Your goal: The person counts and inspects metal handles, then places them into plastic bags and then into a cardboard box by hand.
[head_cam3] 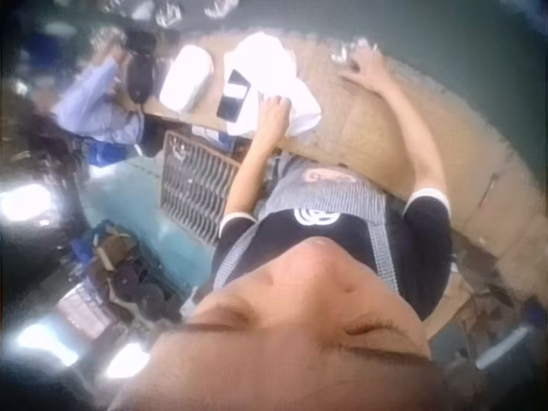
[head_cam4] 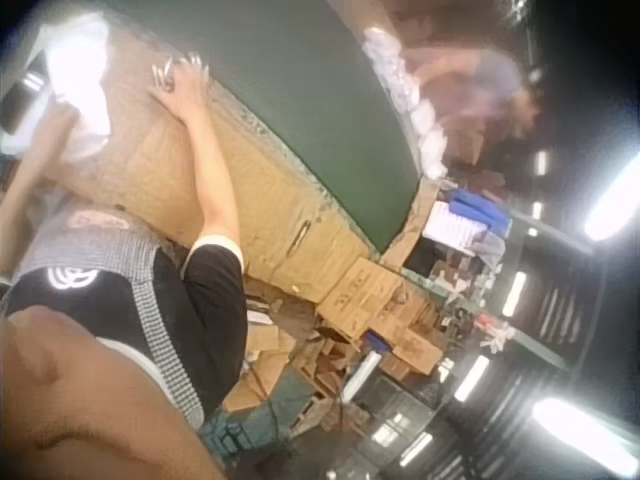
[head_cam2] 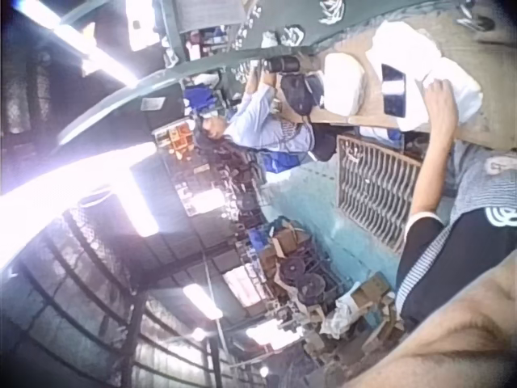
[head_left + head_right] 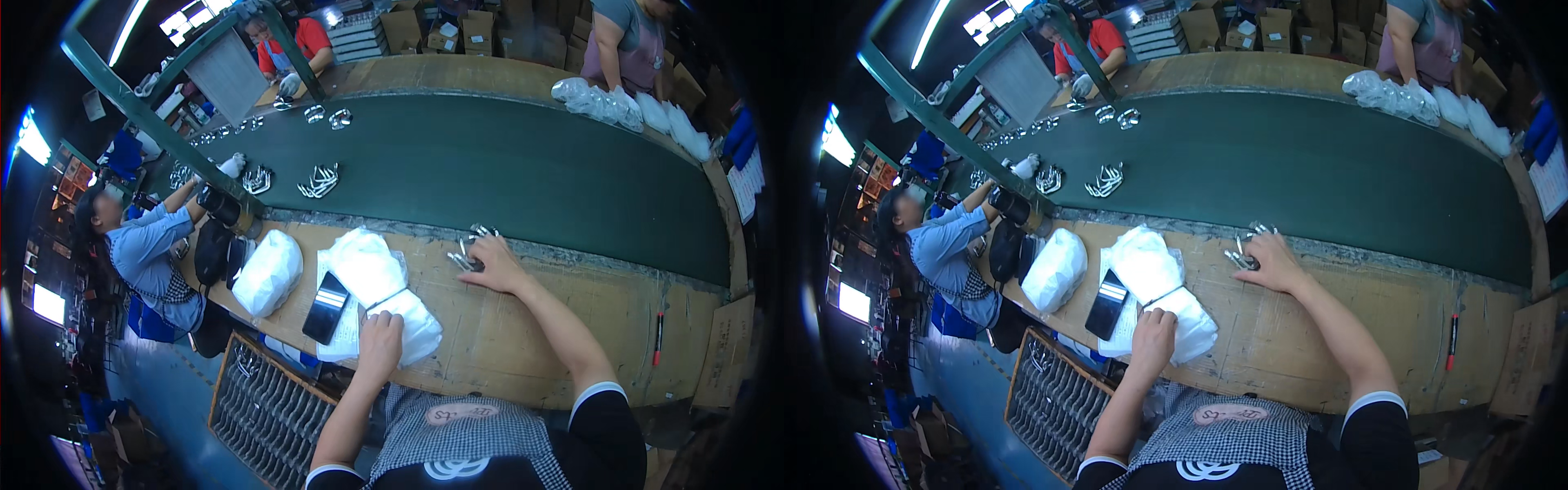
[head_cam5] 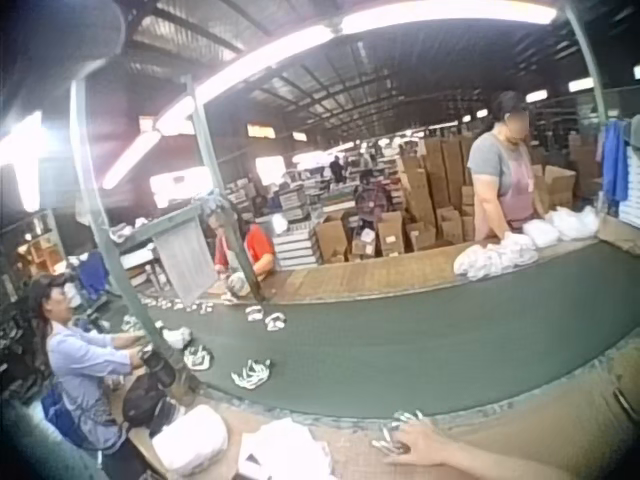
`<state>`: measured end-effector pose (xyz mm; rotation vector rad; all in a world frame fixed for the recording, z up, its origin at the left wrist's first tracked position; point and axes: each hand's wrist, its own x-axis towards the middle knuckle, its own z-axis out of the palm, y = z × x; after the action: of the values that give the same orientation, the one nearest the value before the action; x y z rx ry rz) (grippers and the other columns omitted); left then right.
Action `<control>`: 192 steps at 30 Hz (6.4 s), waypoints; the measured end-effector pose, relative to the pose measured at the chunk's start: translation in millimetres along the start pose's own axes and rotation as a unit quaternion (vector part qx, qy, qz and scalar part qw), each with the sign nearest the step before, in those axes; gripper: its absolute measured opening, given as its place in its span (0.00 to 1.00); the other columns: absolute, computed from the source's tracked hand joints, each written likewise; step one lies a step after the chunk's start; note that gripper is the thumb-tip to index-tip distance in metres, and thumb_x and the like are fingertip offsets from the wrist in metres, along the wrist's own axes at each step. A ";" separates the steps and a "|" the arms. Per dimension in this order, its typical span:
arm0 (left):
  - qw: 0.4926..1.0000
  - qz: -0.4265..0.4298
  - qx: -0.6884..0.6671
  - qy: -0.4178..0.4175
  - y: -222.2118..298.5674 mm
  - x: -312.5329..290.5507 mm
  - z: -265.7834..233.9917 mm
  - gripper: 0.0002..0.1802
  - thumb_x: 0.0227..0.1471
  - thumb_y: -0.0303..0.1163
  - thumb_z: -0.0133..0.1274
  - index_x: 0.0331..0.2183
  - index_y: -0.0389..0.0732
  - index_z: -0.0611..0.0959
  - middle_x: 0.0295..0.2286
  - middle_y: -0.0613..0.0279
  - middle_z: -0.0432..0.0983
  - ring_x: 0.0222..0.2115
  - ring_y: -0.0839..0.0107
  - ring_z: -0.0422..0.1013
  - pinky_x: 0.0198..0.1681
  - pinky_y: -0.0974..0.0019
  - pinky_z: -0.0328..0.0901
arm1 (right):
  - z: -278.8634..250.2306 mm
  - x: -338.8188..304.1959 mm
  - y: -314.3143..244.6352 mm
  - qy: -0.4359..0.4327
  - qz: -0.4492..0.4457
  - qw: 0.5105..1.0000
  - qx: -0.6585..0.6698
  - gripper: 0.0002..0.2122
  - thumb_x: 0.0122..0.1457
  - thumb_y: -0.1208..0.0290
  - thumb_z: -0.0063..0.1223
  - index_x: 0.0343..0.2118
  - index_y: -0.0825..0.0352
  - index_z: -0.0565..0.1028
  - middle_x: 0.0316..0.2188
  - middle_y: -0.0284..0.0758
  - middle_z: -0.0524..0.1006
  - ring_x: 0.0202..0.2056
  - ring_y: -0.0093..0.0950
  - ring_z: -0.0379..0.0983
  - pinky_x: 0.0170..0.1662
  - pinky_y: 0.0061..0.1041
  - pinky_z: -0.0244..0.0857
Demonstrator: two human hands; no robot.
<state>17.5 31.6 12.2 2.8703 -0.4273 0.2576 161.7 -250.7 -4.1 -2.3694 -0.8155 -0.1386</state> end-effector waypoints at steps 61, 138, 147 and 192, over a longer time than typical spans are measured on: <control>0.995 -0.041 -0.051 0.076 -1.4 10.6 4.3 0.03 0.49 0.28 0.55 0.29 0.41 0.81 0.24 0.58 0.73 0.24 0.58 0.73 0.27 0.57 0.67 | 10.4 -64.5 -45.5 0.072 0.014 0.997 -0.013 0.10 0.55 0.66 0.58 0.37 0.65 0.76 0.32 0.36 0.72 0.39 0.39 0.69 0.42 0.37 0.64; 0.873 -0.076 -0.424 0.228 122.1 -13.3 -45.8 0.01 0.54 0.18 0.55 0.30 0.32 0.80 0.20 0.60 0.73 0.18 0.79 0.67 0.21 0.75 0.60 | -10.0 -84.6 -145.9 0.248 -0.231 0.934 0.117 0.13 0.49 0.81 0.57 0.37 0.71 0.66 0.49 0.54 0.74 0.41 0.41 0.77 0.34 0.31 0.74; 0.911 0.151 -0.309 0.229 109.3 -13.8 -49.7 0.09 0.44 0.20 0.61 0.31 0.36 0.79 0.18 0.57 0.70 0.15 0.63 0.67 0.19 0.65 0.61 | -11.7 -110.3 -140.4 0.151 -0.262 0.950 0.073 0.07 0.49 0.77 0.58 0.30 0.70 0.72 0.41 0.47 0.76 0.34 0.36 0.77 0.31 0.28 0.72; 0.903 0.051 -0.361 0.227 100.5 3.0 -70.3 0.06 0.47 0.16 0.56 0.29 0.35 0.77 0.24 0.57 0.72 0.20 0.67 0.68 0.23 0.72 0.62 | -23.4 -63.5 -145.0 0.206 -0.315 0.926 0.024 0.06 0.48 0.79 0.57 0.29 0.68 0.71 0.39 0.44 0.78 0.40 0.33 0.76 0.39 0.28 0.71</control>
<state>-20.1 -45.4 100.0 1.9850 -0.4564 0.6197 27.9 -208.3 72.6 -1.8471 -1.3059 -0.8365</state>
